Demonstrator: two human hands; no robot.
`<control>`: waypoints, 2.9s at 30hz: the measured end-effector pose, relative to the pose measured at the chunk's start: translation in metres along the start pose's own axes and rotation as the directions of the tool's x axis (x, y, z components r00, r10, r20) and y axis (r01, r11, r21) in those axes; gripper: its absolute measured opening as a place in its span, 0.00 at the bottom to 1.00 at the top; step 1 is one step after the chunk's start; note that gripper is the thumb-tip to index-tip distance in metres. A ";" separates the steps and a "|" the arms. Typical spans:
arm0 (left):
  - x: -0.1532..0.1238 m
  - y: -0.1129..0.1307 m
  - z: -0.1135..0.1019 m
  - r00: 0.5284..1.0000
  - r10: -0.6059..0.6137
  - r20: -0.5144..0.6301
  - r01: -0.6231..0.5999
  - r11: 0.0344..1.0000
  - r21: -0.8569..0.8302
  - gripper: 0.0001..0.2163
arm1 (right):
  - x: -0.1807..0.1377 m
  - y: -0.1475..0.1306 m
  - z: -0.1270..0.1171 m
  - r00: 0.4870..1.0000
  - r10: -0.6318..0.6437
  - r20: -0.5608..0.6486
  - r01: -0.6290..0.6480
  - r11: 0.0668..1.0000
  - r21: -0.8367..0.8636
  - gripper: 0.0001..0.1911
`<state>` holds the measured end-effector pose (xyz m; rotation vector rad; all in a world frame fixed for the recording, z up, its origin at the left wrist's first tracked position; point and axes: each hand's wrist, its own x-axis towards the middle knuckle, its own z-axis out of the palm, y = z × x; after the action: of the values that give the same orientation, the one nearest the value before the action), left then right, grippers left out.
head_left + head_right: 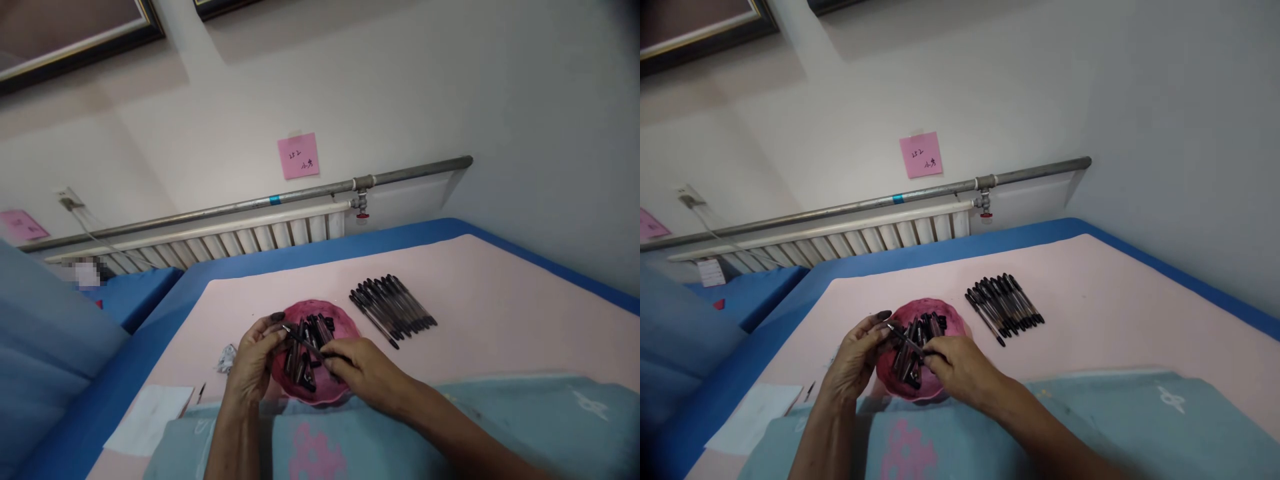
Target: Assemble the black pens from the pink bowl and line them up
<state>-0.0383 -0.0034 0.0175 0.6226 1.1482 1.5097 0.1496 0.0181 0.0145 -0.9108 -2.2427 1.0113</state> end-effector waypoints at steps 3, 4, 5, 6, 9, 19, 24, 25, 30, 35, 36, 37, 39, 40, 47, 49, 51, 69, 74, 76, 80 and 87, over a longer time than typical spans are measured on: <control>0.000 -0.001 0.003 1.000 -0.005 -0.008 0.004 0.998 -0.057 0.16 | 0.000 -0.002 0.000 1.000 0.002 -0.012 -0.002 1.000 0.012 0.09; 0.000 -0.003 0.004 1.000 -0.008 -0.014 0.007 0.998 -0.065 0.14 | 0.001 -0.002 0.000 1.000 0.001 -0.016 -0.001 1.000 0.006 0.09; 0.000 -0.004 0.005 1.000 -0.012 -0.017 0.011 0.998 -0.066 0.12 | 0.001 -0.002 0.000 1.000 0.001 -0.019 -0.001 1.000 -0.002 0.09; 0.000 -0.005 0.005 1.000 -0.013 -0.016 0.012 0.998 -0.065 0.10 | 0.001 -0.003 0.000 1.000 0.001 -0.019 -0.001 1.000 -0.013 0.09; 0.001 -0.009 0.006 1.000 -0.007 -0.001 0.007 0.998 -0.068 0.09 | 0.001 -0.002 0.001 1.000 -0.003 -0.017 0.002 0.999 -0.043 0.09; -0.001 -0.011 0.011 0.997 -0.074 0.004 0.074 0.993 -0.097 0.09 | 0.001 0.002 0.003 0.999 -0.020 -0.028 0.018 0.997 -0.070 0.09; -0.002 -0.012 0.011 0.995 -0.096 0.032 0.099 0.990 -0.101 0.11 | 0.002 0.001 0.003 1.000 0.007 -0.025 -0.008 0.999 -0.042 0.09; -0.002 -0.012 0.011 0.994 -0.104 0.032 0.107 0.989 -0.107 0.12 | 0.002 0.001 0.003 1.000 0.010 -0.022 -0.011 0.999 -0.037 0.09; -0.001 -0.011 0.012 0.996 -0.093 0.003 0.093 0.987 -0.131 0.08 | 0.002 0.001 0.003 1.000 0.008 -0.022 -0.009 0.999 -0.032 0.09; -0.001 -0.011 0.012 0.992 -0.125 0.036 0.128 0.983 -0.133 0.12 | 0.002 0.003 0.003 1.000 0.006 -0.029 -0.007 1.000 -0.016 0.09; -0.002 -0.011 0.013 0.991 -0.126 0.039 0.130 0.982 -0.140 0.11 | 0.002 0.003 0.003 1.000 0.005 -0.025 -0.006 1.000 -0.018 0.09; -0.002 -0.012 0.013 0.992 -0.124 0.036 0.128 0.981 -0.146 0.10 | 0.002 0.002 0.003 1.000 0.006 -0.020 -0.006 1.000 -0.019 0.08; -0.002 -0.012 0.013 0.993 -0.111 0.026 0.114 0.982 -0.148 0.08 | 0.002 0.002 0.003 1.000 0.011 -0.018 -0.011 1.000 -0.010 0.08; -0.002 -0.012 0.014 0.994 -0.104 0.026 0.107 0.983 -0.147 0.08 | 0.003 0.001 0.003 1.000 0.015 -0.019 -0.015 1.000 0.002 0.08; -0.002 -0.011 0.014 0.995 -0.102 0.018 0.104 0.985 -0.139 0.10 | 0.001 -0.001 0.002 0.999 0.028 -0.026 -0.027 1.000 0.008 0.08; -0.001 -0.010 0.013 0.996 -0.085 0.005 0.085 0.988 -0.130 0.10 | 0.001 -0.001 0.002 0.999 0.028 -0.024 -0.028 0.999 0.019 0.08; -0.001 -0.010 0.012 0.997 -0.073 0.015 0.074 0.990 -0.122 0.10 | 0.001 -0.002 0.003 0.999 0.045 -0.011 -0.044 0.998 0.054 0.08; -0.003 -0.011 0.011 0.998 -0.021 0.066 0.023 0.999 -0.036 0.08 | 0.001 -0.005 -0.002 0.988 0.139 0.072 -0.155 0.931 0.331 0.08; -0.002 -0.017 0.013 0.960 0.245 0.135 -0.260 0.605 0.752 0.06 | 0.004 0.003 -0.013 0.990 0.124 -0.072 -0.104 0.965 0.241 0.10; -0.003 -0.020 0.015 0.936 0.285 0.205 -0.266 0.196 0.944 0.05 | 0.005 0.006 -0.015 0.988 0.120 -0.094 -0.096 0.969 0.227 0.11; -0.008 -0.025 0.019 0.946 0.232 0.225 -0.187 -0.176 0.967 0.09 | 0.005 0.007 -0.014 0.990 0.107 -0.097 -0.087 0.979 0.187 0.11; -0.013 -0.034 0.023 0.926 0.299 0.232 -0.203 -0.125 0.971 0.08 | 0.005 0.005 -0.011 0.987 0.121 -0.103 -0.104 0.983 0.151 0.11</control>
<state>-0.0001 -0.0105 -0.0018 1.9631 2.3063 0.5573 0.1556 0.0296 0.0177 -1.0134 -2.0162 1.1292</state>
